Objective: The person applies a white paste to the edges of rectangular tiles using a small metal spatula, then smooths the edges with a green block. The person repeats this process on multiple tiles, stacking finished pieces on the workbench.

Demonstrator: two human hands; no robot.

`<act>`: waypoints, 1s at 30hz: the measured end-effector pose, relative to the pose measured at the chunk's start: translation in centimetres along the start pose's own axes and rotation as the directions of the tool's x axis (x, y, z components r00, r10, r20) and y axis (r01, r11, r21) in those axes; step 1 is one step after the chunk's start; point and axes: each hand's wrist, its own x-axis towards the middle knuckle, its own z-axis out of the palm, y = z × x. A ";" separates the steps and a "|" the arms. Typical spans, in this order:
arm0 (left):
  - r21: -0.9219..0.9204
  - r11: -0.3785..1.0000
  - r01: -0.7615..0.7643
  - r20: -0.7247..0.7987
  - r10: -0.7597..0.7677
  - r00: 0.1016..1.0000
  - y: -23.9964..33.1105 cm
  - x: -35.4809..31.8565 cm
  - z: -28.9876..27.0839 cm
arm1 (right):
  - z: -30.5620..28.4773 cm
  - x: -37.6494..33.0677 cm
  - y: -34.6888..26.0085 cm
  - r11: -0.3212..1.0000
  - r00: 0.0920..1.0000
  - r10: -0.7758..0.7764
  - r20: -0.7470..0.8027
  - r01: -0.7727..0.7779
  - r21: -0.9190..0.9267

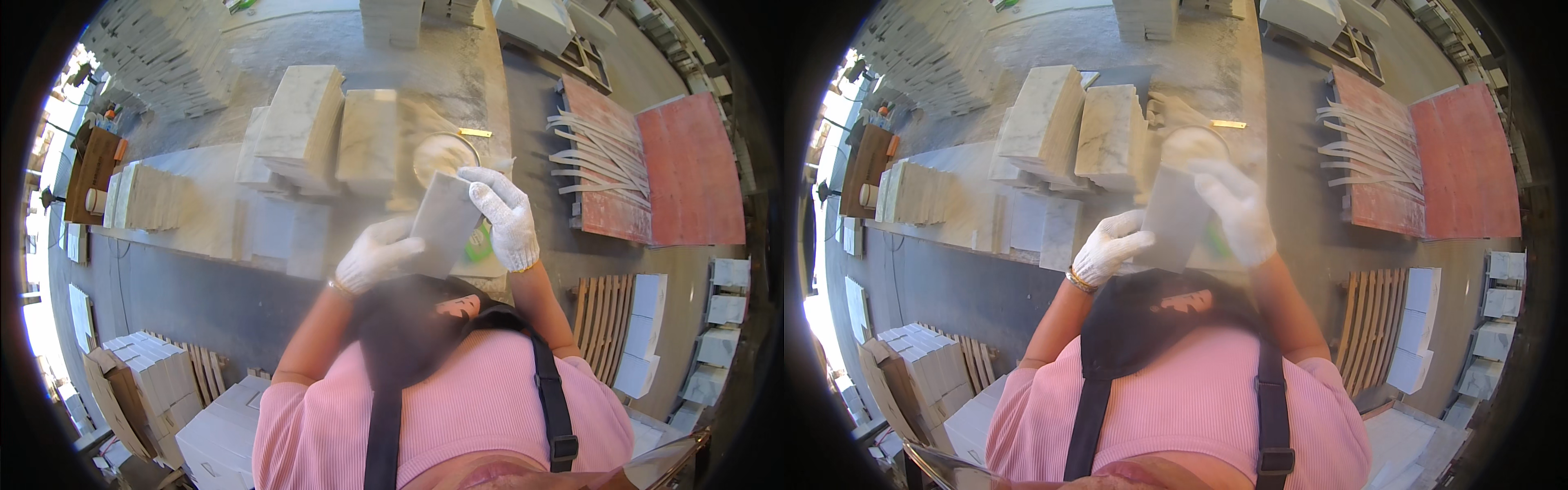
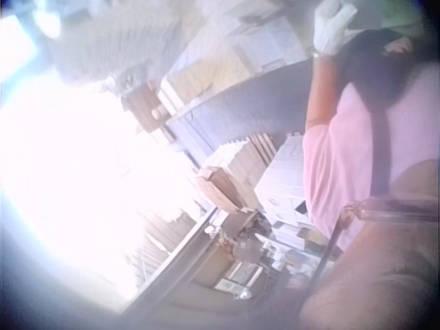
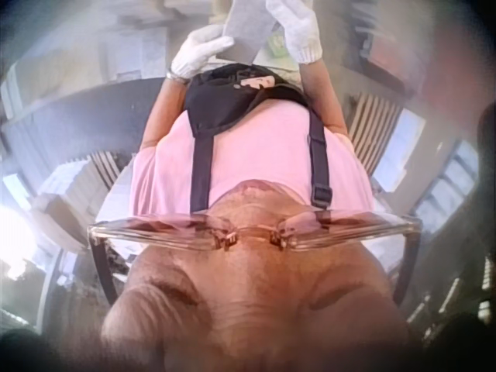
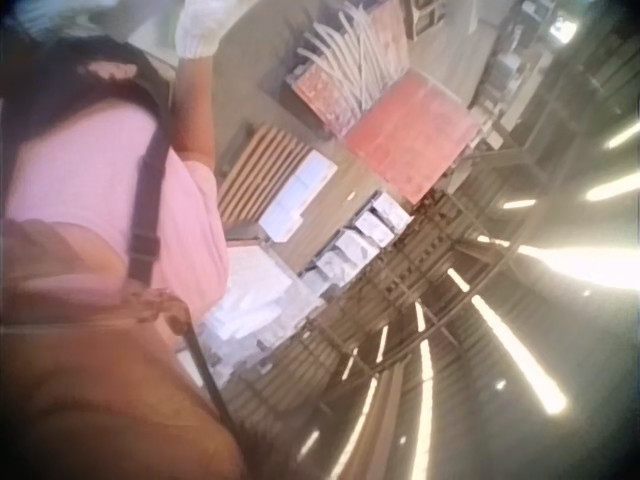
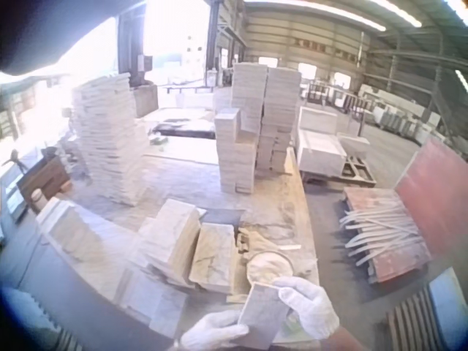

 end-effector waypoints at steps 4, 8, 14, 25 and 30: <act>0.184 0.974 -0.128 -0.097 0.147 0.984 -0.2 1.5 1.1 | 0.4 -0.6 -0.6 0.997 0.997 0.071 0.005 -0.071 0.016; 0.258 0.945 -0.203 -0.161 0.249 0.955 -0.8 2.4 1.8 | 0.4 -0.7 -0.6 0.999 0.999 0.005 0.033 -0.003 -0.051; 0.419 0.890 -0.179 -0.156 0.264 0.952 -1.3 2.7 2.0 | 0.9 0.1 0.1 0.987 1.000 -0.014 0.024 0.018 -0.159; 0.319 0.929 -0.188 -0.110 0.233 0.966 -1.6 3.2 1.1 | -4.3 -2.9 3.4 0.985 0.985 0.140 -0.098 -0.148 -0.086; 0.115 0.981 -0.159 -0.018 0.162 0.987 -1.1 3.6 1.1 | -6.4 -4.5 5.5 0.985 0.973 0.108 -0.202 -0.132 -0.107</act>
